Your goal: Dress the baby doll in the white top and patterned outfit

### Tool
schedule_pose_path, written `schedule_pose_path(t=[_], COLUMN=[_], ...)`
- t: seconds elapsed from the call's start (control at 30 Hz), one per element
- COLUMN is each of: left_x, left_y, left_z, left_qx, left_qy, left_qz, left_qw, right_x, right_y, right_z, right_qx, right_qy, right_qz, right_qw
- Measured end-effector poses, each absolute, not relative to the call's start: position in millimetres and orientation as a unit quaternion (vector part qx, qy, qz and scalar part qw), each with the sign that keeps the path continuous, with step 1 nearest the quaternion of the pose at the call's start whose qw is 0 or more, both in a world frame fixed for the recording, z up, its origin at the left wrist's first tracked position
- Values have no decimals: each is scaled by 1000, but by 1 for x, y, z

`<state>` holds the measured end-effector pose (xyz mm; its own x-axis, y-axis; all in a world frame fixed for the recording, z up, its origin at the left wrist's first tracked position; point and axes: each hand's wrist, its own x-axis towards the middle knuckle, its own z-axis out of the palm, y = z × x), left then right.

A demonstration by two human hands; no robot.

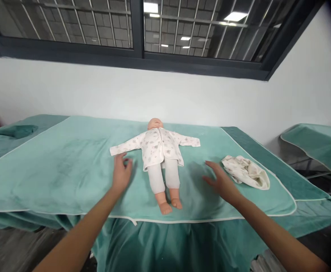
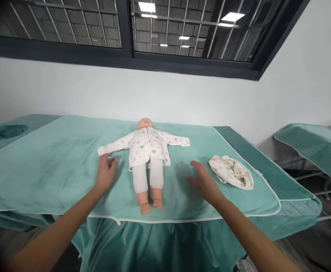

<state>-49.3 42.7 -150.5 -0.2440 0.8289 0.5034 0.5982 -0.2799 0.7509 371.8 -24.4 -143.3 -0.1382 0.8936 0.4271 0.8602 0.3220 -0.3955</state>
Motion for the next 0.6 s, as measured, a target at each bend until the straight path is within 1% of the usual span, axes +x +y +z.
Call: schedule_pose_path(t=[0.03,0.1,0.17,0.23,0.3,0.37,0.47,0.6], left_x=[-37,-14,4,16,25,32,36,31], left_y=[29,-3,-34,-61,-77,-81,-72,-51], left_z=[-153,-156,-158,-160,-163,-165,-166,-163], left_qx=[597,623,670,729,787,827,841,840], left_qy=[581,546,517,478,442,416,403,402], left_qz=[532,526,497,447,388,351,353,360], left_qw=[152,194,193,201,184,139,76,45], right_x=[351,316,293,281,276,273,270,266], right_y=[-24,-26,-32,-40,-47,-52,-53,-51], right_z=[-144,-143,-143,-144,-148,-153,-159,-161], right_qx=[-556,-487,-418,-385,-385,-400,-429,-448], right_qy=[-769,-811,-850,-864,-864,-862,-845,-811], right_qz=[74,138,182,214,223,207,189,208], right_qw=[307,293,264,245,235,233,257,314])
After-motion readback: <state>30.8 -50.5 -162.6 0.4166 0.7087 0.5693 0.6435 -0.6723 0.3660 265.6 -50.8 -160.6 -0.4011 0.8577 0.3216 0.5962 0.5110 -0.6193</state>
